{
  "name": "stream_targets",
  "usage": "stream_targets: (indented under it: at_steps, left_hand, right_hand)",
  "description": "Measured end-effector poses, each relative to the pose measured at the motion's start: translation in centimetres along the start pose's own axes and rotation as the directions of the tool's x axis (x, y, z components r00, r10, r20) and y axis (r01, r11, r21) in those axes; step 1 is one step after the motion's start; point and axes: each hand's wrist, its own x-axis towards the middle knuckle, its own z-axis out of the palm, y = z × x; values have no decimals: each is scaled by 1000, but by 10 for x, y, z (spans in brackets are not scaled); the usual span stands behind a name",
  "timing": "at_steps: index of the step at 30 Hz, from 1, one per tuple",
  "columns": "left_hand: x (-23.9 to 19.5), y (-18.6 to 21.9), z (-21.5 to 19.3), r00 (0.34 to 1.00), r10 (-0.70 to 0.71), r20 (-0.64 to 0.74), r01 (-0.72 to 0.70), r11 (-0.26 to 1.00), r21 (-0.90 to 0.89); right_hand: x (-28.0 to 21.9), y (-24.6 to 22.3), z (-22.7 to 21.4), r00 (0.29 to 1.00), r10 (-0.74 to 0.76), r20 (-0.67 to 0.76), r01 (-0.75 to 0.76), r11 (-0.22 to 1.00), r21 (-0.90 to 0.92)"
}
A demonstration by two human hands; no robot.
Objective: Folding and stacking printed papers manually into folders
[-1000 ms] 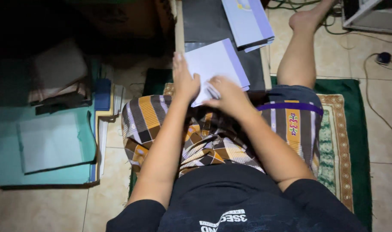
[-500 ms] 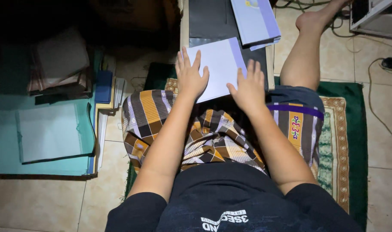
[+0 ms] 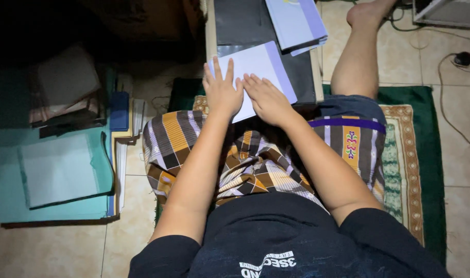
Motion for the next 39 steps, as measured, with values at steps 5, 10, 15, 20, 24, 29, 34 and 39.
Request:
stream_targets:
  at_steps: [5, 10, 15, 20, 24, 29, 34, 39]
  left_hand:
    - [-1, 0, 3, 998, 44, -38, -43, 999, 28]
    - [-2, 0, -1, 1000, 22, 0, -22, 999, 24]
    - [2, 2, -1, 1000, 11, -3, -11, 1000, 9]
    - [2, -1, 2, 999, 26, -41, -24, 999, 42]
    - [1, 0, 0, 1000, 31, -1, -31, 999, 24]
    - [1, 0, -3, 999, 25, 26, -25, 1000, -1]
    - [5, -2, 4, 1000, 19, -6, -19, 1000, 23]
    - [0, -3, 6, 1000, 24, -13, -23, 1000, 19]
  right_hand:
    - [11, 6, -1, 997, 40, 60, -42, 998, 38]
    - [59, 17, 3, 994, 103, -28, -104, 994, -35]
    - [45, 6, -1, 994, 108, -21, -108, 994, -21]
    - [1, -3, -2, 996, 87, -36, -88, 996, -26]
    - [3, 2, 2, 997, 83, -11, -83, 995, -49]
    - [49, 9, 0, 993, 117, -1, -117, 992, -55]
    - [56, 3, -10, 980, 194, 52, -194, 981, -11]
    - [7, -7, 1, 994, 104, -36, -106, 993, -43]
